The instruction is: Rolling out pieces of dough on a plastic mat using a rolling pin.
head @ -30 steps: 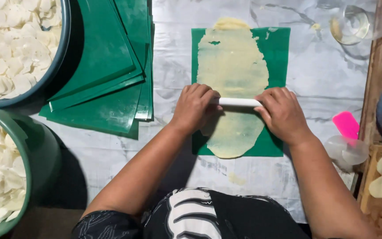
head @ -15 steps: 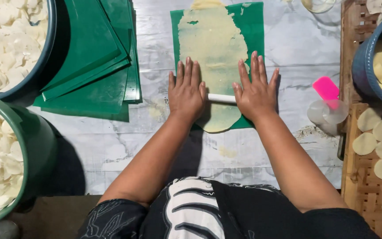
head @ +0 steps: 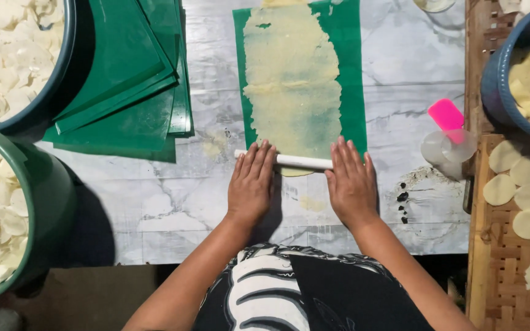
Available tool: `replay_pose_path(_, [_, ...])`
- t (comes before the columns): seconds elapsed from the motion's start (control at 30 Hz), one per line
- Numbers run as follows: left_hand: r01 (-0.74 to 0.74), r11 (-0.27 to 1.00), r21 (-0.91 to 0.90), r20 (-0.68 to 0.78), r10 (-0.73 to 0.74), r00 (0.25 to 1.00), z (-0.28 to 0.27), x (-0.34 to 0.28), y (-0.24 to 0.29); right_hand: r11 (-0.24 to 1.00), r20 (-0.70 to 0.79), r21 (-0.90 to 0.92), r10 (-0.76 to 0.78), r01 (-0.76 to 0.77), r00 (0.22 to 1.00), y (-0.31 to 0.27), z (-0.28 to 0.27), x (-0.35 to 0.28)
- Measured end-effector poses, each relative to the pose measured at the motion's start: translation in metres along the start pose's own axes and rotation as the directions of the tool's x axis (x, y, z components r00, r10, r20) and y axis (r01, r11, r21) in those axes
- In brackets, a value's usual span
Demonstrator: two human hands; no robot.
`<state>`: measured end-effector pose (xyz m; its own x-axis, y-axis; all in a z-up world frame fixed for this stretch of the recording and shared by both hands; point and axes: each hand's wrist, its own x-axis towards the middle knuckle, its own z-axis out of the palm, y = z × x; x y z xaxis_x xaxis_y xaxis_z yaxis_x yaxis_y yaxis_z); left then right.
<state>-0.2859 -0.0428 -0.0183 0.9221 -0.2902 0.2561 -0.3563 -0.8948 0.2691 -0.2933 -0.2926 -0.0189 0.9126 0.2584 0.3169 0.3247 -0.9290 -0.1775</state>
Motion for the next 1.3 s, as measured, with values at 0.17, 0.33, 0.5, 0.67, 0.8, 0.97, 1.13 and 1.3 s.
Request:
replay_pose_path(0.17, [-0.096, 0.994, -0.043, -0.13, 0.09, 0.987, -0.008, 0.023, -0.001, 0.997, -0.112, 0.071, -0.014, 0.022, 0.994, 0.015, -0.005, -0.022])
replay_pose_path(0.33, [-0.26, 0.963, -0.068, -0.144, 0.248, 0.958, 0.012, 0.06, 0.01, 0.994, 0.01, 0.096, 0.042, -0.043, 0.999, 0.031, -0.039, -0.017])
replay_pose_path(0.5, [-0.306, 0.947, -0.097, -0.126, 0.293, 0.948, 0.019, 0.062, 0.011, 0.99, -0.115, 0.024, 0.138, -0.136, 0.984, 0.108, -0.09, 0.0])
replay_pose_path(0.67, [-0.343, 0.935, -0.088, -0.093, 0.335, 0.938, 0.005, 0.062, 0.012, 0.924, -0.283, 0.044, 0.377, -0.381, 0.882, 0.214, -0.156, 0.024])
replay_pose_path(0.8, [-0.35, 0.925, -0.147, -0.082, 0.341, 0.936, -0.008, 0.067, 0.017, 0.715, 0.027, -0.122, 0.695, -0.688, 0.718, 0.26, -0.165, 0.065])
replay_pose_path(0.97, [-0.318, 0.935, -0.158, -0.069, 0.311, 0.948, -0.007, 0.069, 0.021, 0.692, 0.16, -0.083, 0.719, -0.717, 0.676, 0.334, -0.152, 0.07])
replay_pose_path(1.13, [-0.323, 0.937, -0.135, -0.09, 0.313, 0.945, -0.005, 0.069, 0.022, 0.498, 0.362, -0.407, 0.858, -0.765, 0.366, 0.363, -0.149, 0.083])
replay_pose_path(1.3, [-0.323, 0.94, -0.113, -0.077, 0.316, 0.946, -0.006, 0.066, 0.024, 0.559, 0.241, -0.166, 0.822, -0.812, 0.517, 0.394, -0.132, 0.063])
